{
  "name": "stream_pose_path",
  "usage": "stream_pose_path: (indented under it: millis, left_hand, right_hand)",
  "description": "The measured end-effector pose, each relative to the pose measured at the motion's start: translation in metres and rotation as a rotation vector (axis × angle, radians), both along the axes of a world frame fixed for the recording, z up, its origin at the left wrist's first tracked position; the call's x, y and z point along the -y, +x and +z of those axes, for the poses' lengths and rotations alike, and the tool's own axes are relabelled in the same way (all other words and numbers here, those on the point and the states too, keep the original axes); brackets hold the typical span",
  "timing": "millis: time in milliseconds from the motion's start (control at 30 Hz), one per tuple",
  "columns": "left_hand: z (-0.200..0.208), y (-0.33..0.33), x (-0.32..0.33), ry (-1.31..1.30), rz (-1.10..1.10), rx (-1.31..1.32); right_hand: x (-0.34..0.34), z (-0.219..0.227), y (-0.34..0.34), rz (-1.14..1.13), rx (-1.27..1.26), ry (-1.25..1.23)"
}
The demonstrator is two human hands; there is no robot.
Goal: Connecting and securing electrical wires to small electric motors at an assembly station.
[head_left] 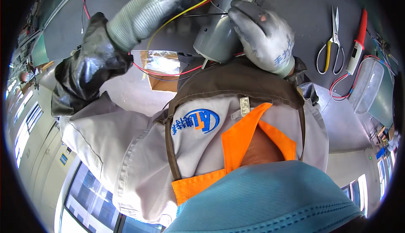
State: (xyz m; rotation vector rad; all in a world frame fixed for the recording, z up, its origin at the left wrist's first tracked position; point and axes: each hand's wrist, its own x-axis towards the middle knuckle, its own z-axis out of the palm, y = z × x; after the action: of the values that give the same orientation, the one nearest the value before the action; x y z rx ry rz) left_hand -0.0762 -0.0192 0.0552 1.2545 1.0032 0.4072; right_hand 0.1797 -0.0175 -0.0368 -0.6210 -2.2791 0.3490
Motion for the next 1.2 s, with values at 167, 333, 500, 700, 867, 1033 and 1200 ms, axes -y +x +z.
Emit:
stream_pose_path:
  millis: [167,333,500,700,867,1033,1200]
  left_hand:
    - [-0.056,0.008,0.009,0.341,0.251,0.264]
    - [-0.056,0.042,0.005,-0.162,0.812,0.16]
    - [-0.07,0.057,0.001,0.006,0.789,0.259]
    - [-0.067,0.058,-0.001,-0.107,0.753,0.271]
    - [-0.061,0.079,-0.011,-0.028,0.735,0.398]
    - [-0.062,0.098,-0.015,-0.049,0.726,0.37]
    - [-0.043,0.09,-0.003,0.55,0.55,-0.207]
  right_hand:
    - [-0.007,0.006,0.002,-0.024,-0.032,-0.128]
    - [-0.029,0.041,-0.016,-0.09,-0.735,-1.441]
    - [-0.041,0.032,-0.01,-0.115,-0.779,-1.401]
    - [-0.047,0.041,-0.004,-0.011,-0.756,-1.36]
    - [-0.08,0.046,0.014,0.049,-0.386,-1.546]
    - [-0.073,0.053,0.025,-0.079,-0.222,-1.512]
    - [-0.06,0.039,0.019,-0.173,-0.056,-0.263]
